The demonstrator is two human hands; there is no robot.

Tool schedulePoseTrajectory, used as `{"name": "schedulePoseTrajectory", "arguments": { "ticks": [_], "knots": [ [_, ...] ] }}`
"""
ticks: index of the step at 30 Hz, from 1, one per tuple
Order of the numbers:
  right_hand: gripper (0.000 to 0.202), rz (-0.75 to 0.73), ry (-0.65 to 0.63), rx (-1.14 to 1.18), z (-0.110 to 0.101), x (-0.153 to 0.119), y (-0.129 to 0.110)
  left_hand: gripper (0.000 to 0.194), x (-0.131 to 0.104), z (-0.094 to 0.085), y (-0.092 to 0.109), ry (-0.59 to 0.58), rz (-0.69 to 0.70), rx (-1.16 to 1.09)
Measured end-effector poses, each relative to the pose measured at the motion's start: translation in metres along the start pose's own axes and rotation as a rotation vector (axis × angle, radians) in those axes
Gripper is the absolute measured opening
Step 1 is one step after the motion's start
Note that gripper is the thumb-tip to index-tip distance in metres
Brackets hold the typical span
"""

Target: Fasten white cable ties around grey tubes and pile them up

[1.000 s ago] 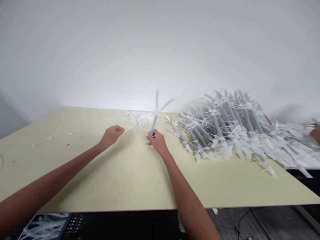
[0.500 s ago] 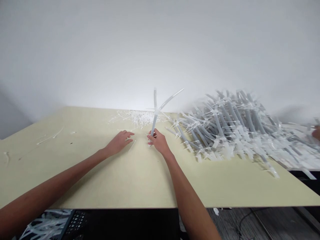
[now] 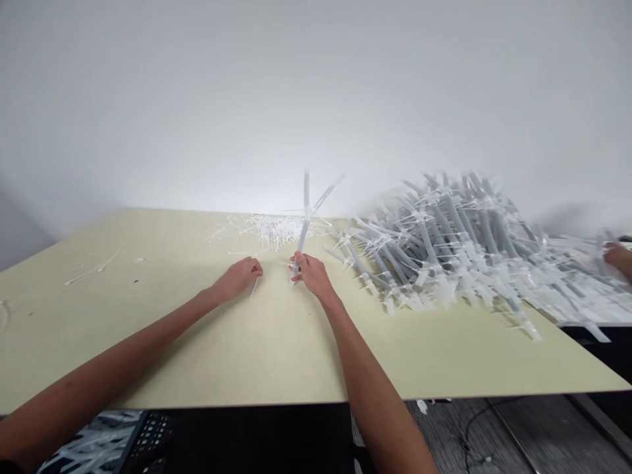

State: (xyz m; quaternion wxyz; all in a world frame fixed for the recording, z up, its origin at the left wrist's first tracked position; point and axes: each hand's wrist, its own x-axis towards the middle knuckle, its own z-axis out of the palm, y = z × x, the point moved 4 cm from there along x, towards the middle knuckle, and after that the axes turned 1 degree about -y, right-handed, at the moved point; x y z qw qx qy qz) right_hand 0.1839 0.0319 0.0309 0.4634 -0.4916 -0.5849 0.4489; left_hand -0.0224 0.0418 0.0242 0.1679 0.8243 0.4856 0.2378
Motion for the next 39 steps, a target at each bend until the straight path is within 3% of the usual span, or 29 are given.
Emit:
{"name": "schedulePoseTrajectory", "arguments": {
  "ticks": [5,10,14,18,22,32,39],
  "knots": [
    [0.046,-0.023,-0.054,-0.007,0.001,-0.001,-0.001,0.018,-0.003,-0.01,0.003,0.115,-0.177,-0.372],
    [0.03,-0.045,-0.108,-0.033,0.001,-0.002,-0.002,0.024,-0.003,0.002,0.002,0.248,-0.298,-0.649],
    [0.026,-0.051,-0.087,-0.037,0.001,0.0,-0.001,0.023,-0.007,0.013,0.005,0.304,-0.346,-0.592],
    [0.023,-0.078,-0.055,-0.096,0.001,0.001,-0.001,0.024,-0.01,0.008,0.003,0.438,-0.396,-0.477],
    [0.022,-0.136,-0.031,-0.215,0.001,-0.001,-0.003,0.028,-0.009,0.01,0.002,0.364,-0.432,-0.491],
    [0.023,-0.205,-0.044,-0.343,0.008,-0.009,-0.013,0.033,-0.001,0.027,0.03,0.234,-0.364,-0.478],
    [0.023,-0.154,-0.117,-0.579,0.006,-0.014,-0.015,0.03,-0.004,0.032,0.031,0.217,-0.288,-0.387]
  ]
}}
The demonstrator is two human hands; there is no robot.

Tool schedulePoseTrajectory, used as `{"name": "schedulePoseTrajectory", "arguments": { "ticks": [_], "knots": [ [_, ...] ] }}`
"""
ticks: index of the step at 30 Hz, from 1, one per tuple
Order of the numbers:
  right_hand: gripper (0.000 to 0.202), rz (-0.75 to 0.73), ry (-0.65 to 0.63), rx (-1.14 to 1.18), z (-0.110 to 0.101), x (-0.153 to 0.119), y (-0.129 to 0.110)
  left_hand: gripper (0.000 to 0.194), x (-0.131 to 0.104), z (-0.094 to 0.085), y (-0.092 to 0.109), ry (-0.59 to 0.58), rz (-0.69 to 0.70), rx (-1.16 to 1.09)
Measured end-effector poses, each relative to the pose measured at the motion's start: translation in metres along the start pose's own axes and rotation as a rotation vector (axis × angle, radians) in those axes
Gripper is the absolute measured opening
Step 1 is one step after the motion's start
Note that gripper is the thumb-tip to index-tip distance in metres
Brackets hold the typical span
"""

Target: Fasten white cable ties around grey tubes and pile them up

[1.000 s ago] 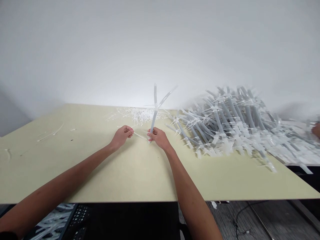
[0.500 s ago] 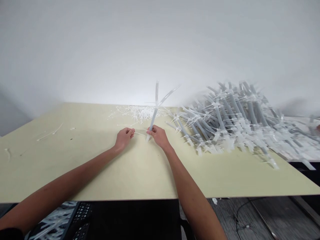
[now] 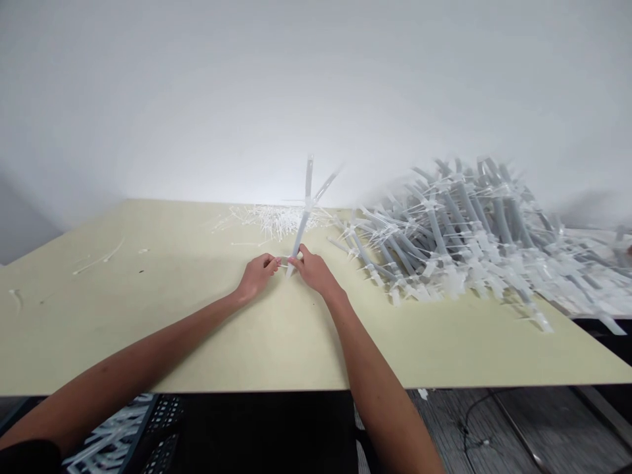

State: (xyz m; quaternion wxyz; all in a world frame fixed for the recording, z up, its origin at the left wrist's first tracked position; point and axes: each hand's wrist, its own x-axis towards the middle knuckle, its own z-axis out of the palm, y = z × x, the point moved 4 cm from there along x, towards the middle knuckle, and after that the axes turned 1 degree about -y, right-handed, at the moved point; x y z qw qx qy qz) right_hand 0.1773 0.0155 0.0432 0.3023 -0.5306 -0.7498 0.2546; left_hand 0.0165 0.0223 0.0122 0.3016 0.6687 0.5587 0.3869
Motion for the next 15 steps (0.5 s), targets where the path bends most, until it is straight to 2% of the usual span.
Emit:
{"name": "schedulePoseTrajectory", "arguments": {
  "ticks": [5,9,12,15],
  "knots": [
    [0.02,0.019,-0.024,0.0,0.002,0.0,0.002,0.032,-0.005,-0.002,0.003,-0.028,-0.001,-0.006],
    [0.018,0.039,0.013,0.016,0.004,0.0,0.002,0.032,-0.02,-0.002,0.015,-0.072,0.099,0.042],
    [0.015,0.051,0.038,0.041,0.006,0.0,0.001,0.04,-0.031,0.0,0.025,-0.13,0.168,0.135],
    [0.015,0.077,0.037,0.071,0.009,-0.001,0.0,0.047,-0.034,0.004,0.028,-0.16,0.174,0.214]
  ]
}}
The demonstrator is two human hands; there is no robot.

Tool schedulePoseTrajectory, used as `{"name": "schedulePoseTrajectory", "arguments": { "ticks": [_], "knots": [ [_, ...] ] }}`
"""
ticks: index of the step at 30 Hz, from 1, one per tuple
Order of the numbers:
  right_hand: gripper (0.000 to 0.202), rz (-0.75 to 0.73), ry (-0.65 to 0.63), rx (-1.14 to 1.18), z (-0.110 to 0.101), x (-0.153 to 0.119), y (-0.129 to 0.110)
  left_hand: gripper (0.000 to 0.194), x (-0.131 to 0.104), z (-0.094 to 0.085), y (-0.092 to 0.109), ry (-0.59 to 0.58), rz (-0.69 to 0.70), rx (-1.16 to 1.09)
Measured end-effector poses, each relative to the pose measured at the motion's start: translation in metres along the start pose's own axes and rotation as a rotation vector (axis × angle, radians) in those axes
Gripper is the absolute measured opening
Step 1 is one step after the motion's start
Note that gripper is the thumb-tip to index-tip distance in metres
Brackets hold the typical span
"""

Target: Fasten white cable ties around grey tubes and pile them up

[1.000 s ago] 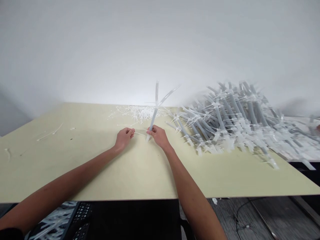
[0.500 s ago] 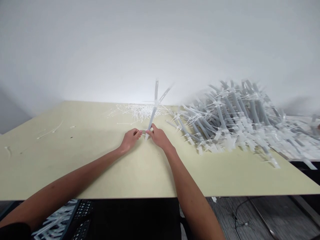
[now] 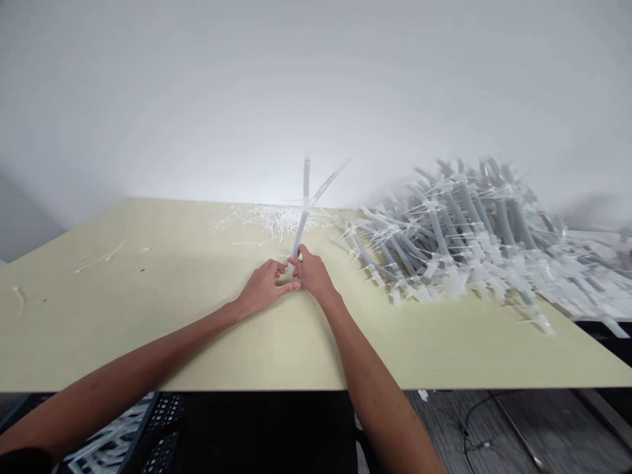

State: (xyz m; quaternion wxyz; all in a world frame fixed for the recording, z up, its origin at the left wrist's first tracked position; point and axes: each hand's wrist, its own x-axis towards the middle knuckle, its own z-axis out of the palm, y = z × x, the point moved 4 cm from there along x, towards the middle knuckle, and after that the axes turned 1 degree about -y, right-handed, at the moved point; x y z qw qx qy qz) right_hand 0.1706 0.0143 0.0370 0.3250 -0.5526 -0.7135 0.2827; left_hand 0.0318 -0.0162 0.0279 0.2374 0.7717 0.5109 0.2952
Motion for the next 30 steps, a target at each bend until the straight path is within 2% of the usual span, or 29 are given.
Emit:
{"name": "schedulePoseTrajectory", "arguments": {
  "ticks": [2,8,13,18,21,27,30],
  "knots": [
    [0.015,0.005,0.005,0.007,0.001,0.0,0.0,0.044,0.002,0.001,-0.001,0.011,0.0,0.017],
    [0.015,-0.028,0.015,0.015,0.001,-0.001,-0.002,0.015,0.014,-0.003,-0.011,0.043,0.06,-0.055],
    [0.022,-0.016,-0.021,0.148,0.002,-0.001,-0.003,0.017,0.022,-0.008,-0.021,0.016,0.03,-0.15],
    [0.025,-0.014,-0.143,0.384,0.009,-0.001,-0.005,0.02,0.027,-0.009,-0.026,-0.024,-0.018,-0.232],
    [0.029,-0.036,-0.174,0.388,0.012,0.0,-0.003,0.022,0.028,-0.01,-0.03,-0.062,-0.044,-0.27],
    [0.031,-0.007,-0.156,0.377,0.014,0.007,0.01,0.026,0.034,-0.015,-0.038,-0.201,-0.051,-0.38],
    [0.03,0.007,-0.162,0.421,0.016,0.008,0.014,0.027,0.036,-0.017,-0.041,-0.219,-0.057,-0.405]
  ]
}}
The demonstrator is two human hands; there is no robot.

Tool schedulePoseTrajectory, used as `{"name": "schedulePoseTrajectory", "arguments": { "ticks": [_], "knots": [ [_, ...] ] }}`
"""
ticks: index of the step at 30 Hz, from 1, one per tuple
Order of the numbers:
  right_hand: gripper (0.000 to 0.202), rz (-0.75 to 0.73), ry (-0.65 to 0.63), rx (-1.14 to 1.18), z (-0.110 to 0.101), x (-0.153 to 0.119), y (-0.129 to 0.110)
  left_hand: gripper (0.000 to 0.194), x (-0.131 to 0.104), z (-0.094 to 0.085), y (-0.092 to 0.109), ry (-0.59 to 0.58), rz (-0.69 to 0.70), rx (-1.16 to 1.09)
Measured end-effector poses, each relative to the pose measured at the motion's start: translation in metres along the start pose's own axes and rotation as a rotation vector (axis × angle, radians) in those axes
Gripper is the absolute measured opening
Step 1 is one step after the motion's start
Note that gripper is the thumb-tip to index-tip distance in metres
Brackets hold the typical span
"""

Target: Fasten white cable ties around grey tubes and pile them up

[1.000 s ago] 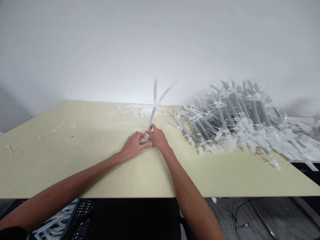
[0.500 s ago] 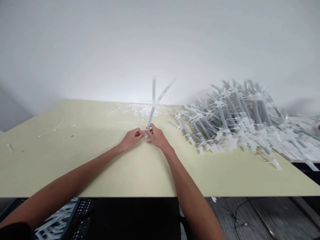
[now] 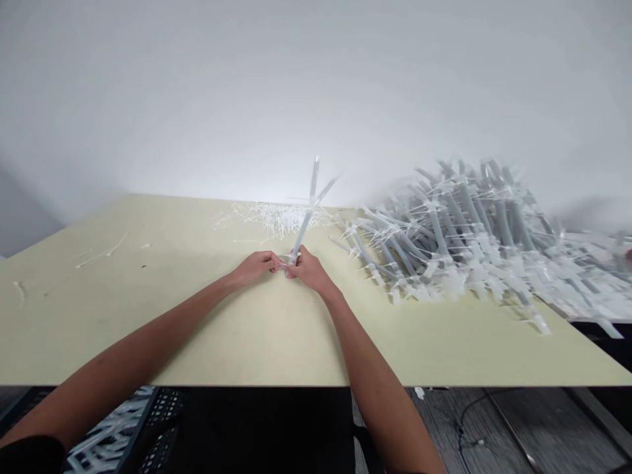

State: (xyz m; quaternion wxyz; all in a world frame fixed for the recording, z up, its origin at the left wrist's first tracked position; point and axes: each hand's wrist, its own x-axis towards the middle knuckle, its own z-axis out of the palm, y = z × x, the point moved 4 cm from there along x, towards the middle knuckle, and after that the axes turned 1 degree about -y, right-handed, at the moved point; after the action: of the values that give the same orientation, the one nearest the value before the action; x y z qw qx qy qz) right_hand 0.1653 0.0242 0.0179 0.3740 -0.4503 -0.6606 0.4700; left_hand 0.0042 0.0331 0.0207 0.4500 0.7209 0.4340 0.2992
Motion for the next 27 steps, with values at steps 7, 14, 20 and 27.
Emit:
{"name": "schedulePoseTrajectory", "arguments": {
  "ticks": [7,14,20,27],
  "knots": [
    [0.027,0.0,-0.039,0.049,0.0011,-0.0008,-0.0007,0.026,-0.0033,-0.0004,0.0032,0.026,-0.002,-0.013],
    [0.026,0.006,-0.043,0.031,-0.0001,0.0,0.0007,0.028,-0.0023,-0.0006,-0.0006,0.037,0.009,-0.003],
    [0.026,-0.019,-0.043,-0.003,-0.0006,0.0013,0.0036,0.028,-0.0037,-0.0003,-0.0003,0.057,0.0,0.004],
    [0.027,-0.023,-0.046,-0.025,-0.0013,-0.0008,-0.0022,0.026,-0.0022,-0.001,-0.0028,0.037,0.011,0.01]
  ]
}}
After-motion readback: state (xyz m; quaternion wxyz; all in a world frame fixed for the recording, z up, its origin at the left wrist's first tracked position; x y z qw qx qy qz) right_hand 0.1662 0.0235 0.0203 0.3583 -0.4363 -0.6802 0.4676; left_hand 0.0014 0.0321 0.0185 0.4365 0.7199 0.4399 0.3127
